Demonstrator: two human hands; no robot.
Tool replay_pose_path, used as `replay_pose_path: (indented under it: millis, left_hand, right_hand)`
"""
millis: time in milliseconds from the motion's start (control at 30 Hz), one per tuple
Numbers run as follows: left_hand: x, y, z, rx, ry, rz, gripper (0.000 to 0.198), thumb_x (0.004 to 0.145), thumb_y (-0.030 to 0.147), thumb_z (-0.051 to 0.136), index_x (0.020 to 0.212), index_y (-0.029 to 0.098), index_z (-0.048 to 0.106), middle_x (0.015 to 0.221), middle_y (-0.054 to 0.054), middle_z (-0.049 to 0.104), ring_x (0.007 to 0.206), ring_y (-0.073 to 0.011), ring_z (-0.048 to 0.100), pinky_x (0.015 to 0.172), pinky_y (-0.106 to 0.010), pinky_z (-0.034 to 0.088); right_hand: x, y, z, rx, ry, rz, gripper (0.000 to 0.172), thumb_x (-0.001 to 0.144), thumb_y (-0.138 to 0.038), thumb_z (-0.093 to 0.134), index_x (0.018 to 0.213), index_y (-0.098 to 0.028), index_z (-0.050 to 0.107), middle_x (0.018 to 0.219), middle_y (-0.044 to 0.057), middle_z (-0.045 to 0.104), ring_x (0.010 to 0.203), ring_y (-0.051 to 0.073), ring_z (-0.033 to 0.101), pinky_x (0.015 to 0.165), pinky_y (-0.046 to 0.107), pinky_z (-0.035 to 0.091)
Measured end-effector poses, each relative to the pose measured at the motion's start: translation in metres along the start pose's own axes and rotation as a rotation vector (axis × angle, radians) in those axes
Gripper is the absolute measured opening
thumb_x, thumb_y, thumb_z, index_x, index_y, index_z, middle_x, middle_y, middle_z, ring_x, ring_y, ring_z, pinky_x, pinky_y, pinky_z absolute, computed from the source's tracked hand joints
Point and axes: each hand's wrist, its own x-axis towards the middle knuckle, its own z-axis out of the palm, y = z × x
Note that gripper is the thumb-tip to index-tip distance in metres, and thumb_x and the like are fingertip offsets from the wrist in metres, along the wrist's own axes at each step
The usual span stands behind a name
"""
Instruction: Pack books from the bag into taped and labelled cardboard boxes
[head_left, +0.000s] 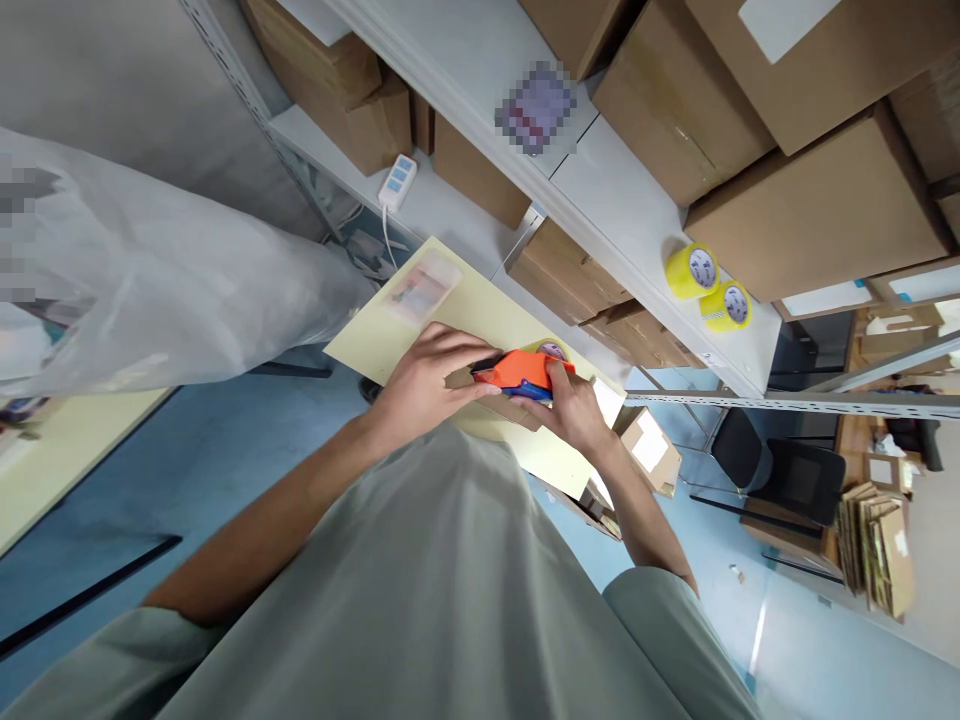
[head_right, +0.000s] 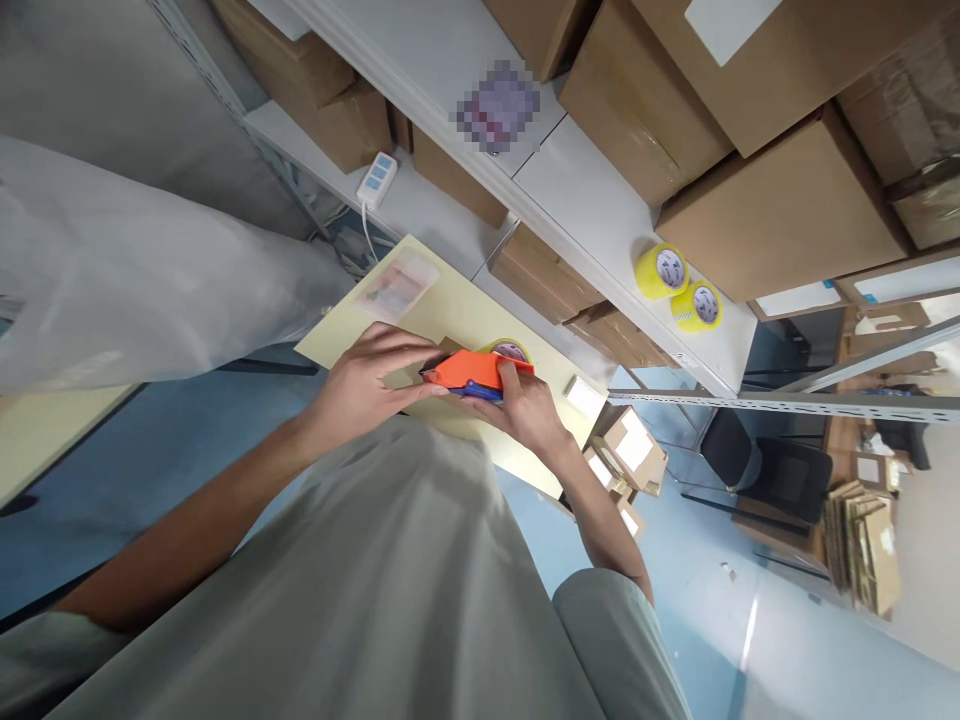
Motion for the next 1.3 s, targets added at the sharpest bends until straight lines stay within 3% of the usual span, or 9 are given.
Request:
replay_pose_path:
  millis: [167,333,533,667,867,1033,1300]
  left_hand:
    - [0.000,0.000,-0.005,-0.062,-0.053,-0.053,0.043,0.087,0.062,0.091,0.117,0.031,0.086,0.117,-0.006,0.083,0.118,-0.0325,0.070,0.106,-0.049,0.060]
    - [0.007,-0.008,-0.018,-0.232,-0.190,-0.215,0.046,0.095,0.071,0.078,0.115,0.030,0.087,0.111,-0.006,0.085,0.105,-0.0283,0.076,0.093,-0.041,0.063]
    - [0.006,-0.043,0.005,-0.368,-0.189,-0.375,0.051,0.092,0.074,0.078,0.094,0.023,0.087,0.092,-0.007,0.083,0.088,-0.0260,0.076,0.083,-0.039,0.063]
    - [-0.006,-0.061,0.019,-0.403,-0.128,-0.426,0.050,0.090,0.073,0.080,0.094,0.023,0.088,0.092,-0.005,0.085,0.089,-0.0260,0.077,0.084,-0.038,0.064]
    - [-0.016,-0.111,-0.001,-0.298,0.093,-0.556,0.051,0.084,0.075,0.085,0.094,0.026,0.089,0.096,-0.007,0.087,0.097,-0.0315,0.078,0.087,-0.041,0.065]
    - [-0.006,-0.148,0.004,-0.386,0.035,-0.608,0.054,0.075,0.074,0.092,0.092,0.024,0.089,0.098,-0.009,0.087,0.100,-0.0324,0.079,0.091,-0.041,0.065]
    - [-0.001,-0.193,0.038,-0.560,-0.019,-0.730,0.043,0.069,0.062,0.097,0.086,0.024,0.088,0.093,-0.009,0.087,0.097,-0.0294,0.078,0.088,-0.039,0.062]
  right_hand:
    - [-0.003,-0.002,0.002,0.025,-0.058,0.014,0.074,0.100,-0.089,0.059,0.132,-0.023,0.057,0.110,0.019,0.080,0.095,0.039,0.080,0.079,0.045,0.060]
    - [-0.005,-0.013,-0.010,0.115,-0.122,0.074,0.070,0.094,-0.088,0.069,0.127,-0.026,0.063,0.111,0.012,0.080,0.081,0.031,0.077,0.075,0.042,0.058]
    - [0.001,-0.027,-0.017,0.217,-0.230,0.168,0.067,0.091,-0.094,0.067,0.095,-0.027,0.064,0.077,0.002,0.069,0.071,0.025,0.068,0.064,0.035,0.048]
    - [0.005,-0.032,-0.024,0.279,-0.350,0.283,0.065,0.094,-0.092,0.067,0.091,-0.026,0.064,0.073,0.002,0.068,0.065,0.022,0.068,0.058,0.033,0.046]
    - [0.005,-0.021,-0.068,0.299,-0.490,0.484,0.062,0.090,-0.085,0.079,0.085,-0.026,0.064,0.069,0.002,0.073,0.050,0.021,0.069,0.045,0.032,0.044]
    - [0.016,-0.018,-0.089,0.352,-0.517,0.555,0.061,0.091,-0.084,0.079,0.084,-0.024,0.068,0.064,0.002,0.072,0.049,0.021,0.069,0.043,0.031,0.048]
    - [0.050,-0.045,-0.077,0.430,-0.534,0.620,0.064,0.092,-0.087,0.074,0.088,-0.023,0.069,0.067,0.003,0.073,0.051,0.019,0.071,0.045,0.030,0.053]
